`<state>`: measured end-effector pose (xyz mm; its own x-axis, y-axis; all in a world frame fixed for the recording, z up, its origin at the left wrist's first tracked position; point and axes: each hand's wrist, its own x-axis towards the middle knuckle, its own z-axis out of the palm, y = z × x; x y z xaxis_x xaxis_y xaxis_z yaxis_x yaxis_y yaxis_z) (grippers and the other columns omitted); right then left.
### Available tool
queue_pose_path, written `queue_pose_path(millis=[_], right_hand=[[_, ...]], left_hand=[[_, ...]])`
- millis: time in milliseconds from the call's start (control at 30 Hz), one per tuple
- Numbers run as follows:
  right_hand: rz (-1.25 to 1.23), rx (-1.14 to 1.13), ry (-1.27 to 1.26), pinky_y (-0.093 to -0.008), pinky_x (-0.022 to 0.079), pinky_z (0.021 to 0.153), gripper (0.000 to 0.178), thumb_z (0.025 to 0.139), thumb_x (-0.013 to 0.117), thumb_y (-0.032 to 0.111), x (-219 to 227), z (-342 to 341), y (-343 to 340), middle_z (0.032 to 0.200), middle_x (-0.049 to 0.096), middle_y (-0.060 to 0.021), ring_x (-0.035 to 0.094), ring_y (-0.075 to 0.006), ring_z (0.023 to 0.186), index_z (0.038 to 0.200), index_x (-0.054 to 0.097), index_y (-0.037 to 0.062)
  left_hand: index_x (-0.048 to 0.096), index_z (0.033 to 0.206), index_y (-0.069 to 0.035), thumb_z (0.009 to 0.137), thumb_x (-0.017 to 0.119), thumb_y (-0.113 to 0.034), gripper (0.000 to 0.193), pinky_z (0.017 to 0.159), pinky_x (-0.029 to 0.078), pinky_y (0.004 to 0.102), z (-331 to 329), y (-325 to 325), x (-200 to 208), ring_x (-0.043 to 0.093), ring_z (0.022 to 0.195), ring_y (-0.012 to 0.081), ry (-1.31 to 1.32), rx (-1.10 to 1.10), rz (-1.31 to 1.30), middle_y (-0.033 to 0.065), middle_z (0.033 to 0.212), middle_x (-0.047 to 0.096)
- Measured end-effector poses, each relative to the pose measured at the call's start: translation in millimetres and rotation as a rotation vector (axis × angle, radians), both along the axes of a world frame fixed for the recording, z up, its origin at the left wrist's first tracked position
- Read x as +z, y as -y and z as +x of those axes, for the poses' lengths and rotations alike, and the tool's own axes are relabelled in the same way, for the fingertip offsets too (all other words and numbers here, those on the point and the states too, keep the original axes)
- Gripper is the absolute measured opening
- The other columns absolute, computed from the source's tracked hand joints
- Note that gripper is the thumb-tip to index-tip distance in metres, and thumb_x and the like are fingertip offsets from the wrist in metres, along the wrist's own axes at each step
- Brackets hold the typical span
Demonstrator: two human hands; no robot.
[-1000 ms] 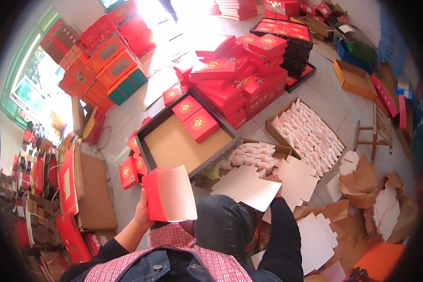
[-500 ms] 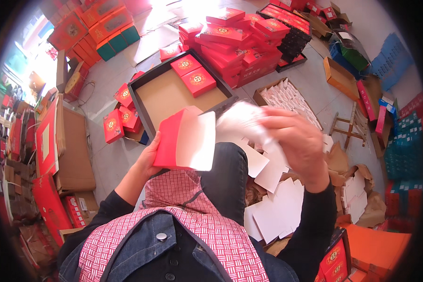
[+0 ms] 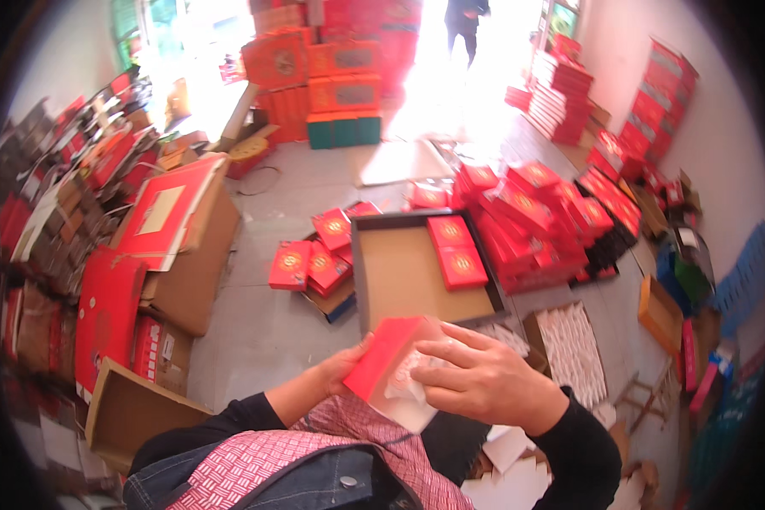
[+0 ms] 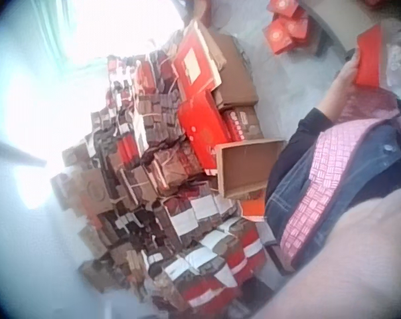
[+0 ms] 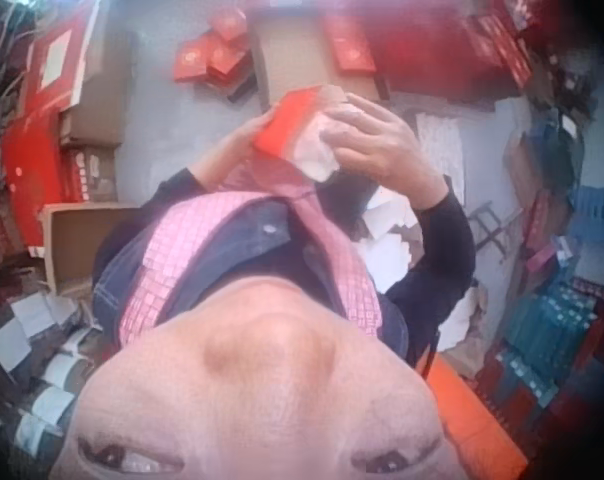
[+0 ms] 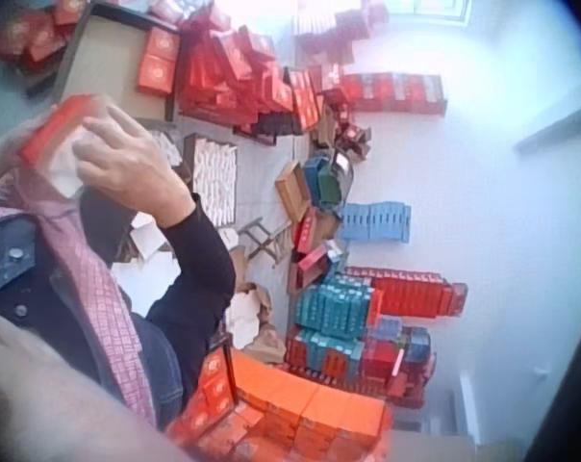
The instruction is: The person assembles small red boxes by folding white cardboard pieces and inserting them into red covers. The person places the finished boxes into a larger tray.
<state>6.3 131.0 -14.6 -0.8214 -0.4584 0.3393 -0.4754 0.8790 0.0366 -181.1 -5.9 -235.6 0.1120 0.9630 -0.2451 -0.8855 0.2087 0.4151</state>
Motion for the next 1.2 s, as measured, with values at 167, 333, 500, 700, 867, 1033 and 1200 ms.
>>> queue_pose_path(millis=[167,333,500,700,867,1033,1200], right_hand=[[-0.332,-0.37,-0.384,-0.0459,0.041,0.1,0.02,0.085,0.059,0.015,-45.6,-4.4,-16.0,0.116,0.06,-0.0141,0.056,-0.0333,0.114,0.102,0.066,0.0058],[-1.53,-0.458,-0.584,-0.0406,0.043,0.098,0.067,0.092,0.058,0.027,-155.8,-13.5,34.8,0.143,0.034,-0.0151,0.047,-0.027,0.122,0.144,0.023,0.0013],[-1.657,-0.721,-0.502,-0.0349,0.043,0.097,0.066,0.092,0.049,0.005,-180.6,-29.6,46.4,0.139,0.039,-0.0136,0.046,-0.0224,0.121,0.148,0.013,0.0024],[-1.75,-0.578,-0.308,-0.0334,0.039,0.1,0.074,0.089,0.05,0.0,-216.5,-7.1,58.7,0.137,0.04,-0.0141,0.046,-0.021,0.121,0.15,0.007,0.0045],[-1.907,-0.598,-0.122,-0.0299,0.04,0.097,0.058,0.092,0.051,0.004,-238.0,8.7,88.2,0.131,0.046,-0.0126,0.049,-0.0169,0.115,0.143,0.027,0.0019],[-1.839,-0.718,0.034,-0.0249,0.041,0.092,0.042,0.096,0.052,0.015,-237.2,19.3,75.9,0.12,0.055,-0.0108,0.052,-0.0119,0.107,0.134,0.044,-0.0001],[-1.767,-0.701,0.077,-0.0254,0.04,0.094,0.04,0.1,0.044,0.019,-236.9,14.6,70.1,0.123,0.054,-0.0112,0.052,-0.0147,0.11,0.135,0.044,-0.0004]], left_hand=[[0.044,0.133,-0.003,0.094,0.044,-0.052,0.063,0.099,0.045,0.0372,9.6,-4.1,1.6,0.056,0.114,0.0213,0.074,0.22,0.018,0.009,0.128,0.055],[0.043,0.131,-0.002,0.096,0.043,-0.048,0.058,0.096,0.047,0.0357,30.1,-12.4,2.0,0.056,0.113,0.0214,-0.084,0.618,0.074,0.0108,0.128,0.055],[0.028,0.142,-0.005,0.098,0.049,-0.03,0.055,0.101,0.042,0.0342,57.2,17.4,-6.6,0.047,0.123,0.0193,-0.625,0.464,0.168,0.0092,0.136,0.046],[0.016,0.149,-0.01,0.097,0.049,-0.027,0.064,0.103,0.038,0.0305,18.2,53.9,-11.8,0.043,0.128,0.0199,-0.553,0.525,0.184,0.0129,0.144,0.038],[0.028,0.146,-0.005,0.097,0.05,-0.014,0.054,0.102,0.037,0.029,7.2,57.1,-14.4,0.047,0.121,0.0156,-0.695,0.343,0.142,0.0102,0.132,0.05],[0.039,0.139,-0.007,0.097,0.05,-0.015,0.044,0.097,0.04,0.0268,-7.2,44.2,-8.4,0.051,0.11,0.0124,-0.688,0.13,0.217,0.0058,0.119,0.054],[0.054,0.124,-0.003,0.097,0.046,-0.016,0.031,0.096,0.039,0.0273,-24.5,41.0,-10.5,0.05,0.109,0.0139,-1.063,-0.041,0.148,0.0065,0.119,0.052]])
